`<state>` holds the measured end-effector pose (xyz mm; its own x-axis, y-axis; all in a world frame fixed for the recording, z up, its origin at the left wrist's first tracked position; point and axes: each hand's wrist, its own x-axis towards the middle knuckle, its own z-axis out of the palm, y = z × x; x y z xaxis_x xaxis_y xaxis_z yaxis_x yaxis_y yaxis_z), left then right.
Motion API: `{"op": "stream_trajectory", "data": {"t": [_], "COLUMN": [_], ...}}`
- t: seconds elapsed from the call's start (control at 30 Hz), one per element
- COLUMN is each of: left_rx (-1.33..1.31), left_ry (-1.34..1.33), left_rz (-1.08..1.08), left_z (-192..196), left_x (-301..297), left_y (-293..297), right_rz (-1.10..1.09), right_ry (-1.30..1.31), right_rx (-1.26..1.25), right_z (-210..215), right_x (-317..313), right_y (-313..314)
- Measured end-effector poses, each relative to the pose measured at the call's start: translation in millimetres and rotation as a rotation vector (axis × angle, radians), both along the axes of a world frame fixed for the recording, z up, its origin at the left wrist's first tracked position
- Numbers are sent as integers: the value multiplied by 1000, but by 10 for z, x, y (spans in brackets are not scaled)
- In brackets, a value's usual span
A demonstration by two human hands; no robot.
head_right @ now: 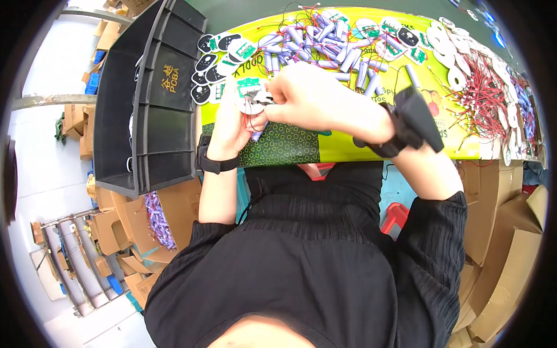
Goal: The person picks up a circuit board and a battery, connects the wires, and trims them with pliers. They then test the board, pick up a plastic casing, and fit the components inside by hand.
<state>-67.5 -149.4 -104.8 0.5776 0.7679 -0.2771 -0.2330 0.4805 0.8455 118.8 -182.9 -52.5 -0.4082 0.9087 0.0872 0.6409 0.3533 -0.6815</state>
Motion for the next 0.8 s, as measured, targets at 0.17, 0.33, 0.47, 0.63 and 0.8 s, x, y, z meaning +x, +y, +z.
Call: {"op": "stream_trajectory", "data": {"t": [0.17,0.33,0.47,0.63,0.8], "left_rx": [-49,-66,22,129,196], "left_ry": [-178,-187,-87,14,112], "left_rz": [-2,125,229,267,322], "left_z": [-11,-6,-65,-49,-43], "left_x": [-42,-83,-27,26,82], "left_y": [79,48,-49,-118,-176], "right_rz": [-50,-75,-59,-17,-17], "right_ry": [312,247,294,294,345], "right_rx": [-314,-251,-146,-196,-207], "right_z": [-57,-104,-88,14,-25], "right_x": [84,80,6,-46,-60], "right_y": [139,53,-70,-69,-48]}}
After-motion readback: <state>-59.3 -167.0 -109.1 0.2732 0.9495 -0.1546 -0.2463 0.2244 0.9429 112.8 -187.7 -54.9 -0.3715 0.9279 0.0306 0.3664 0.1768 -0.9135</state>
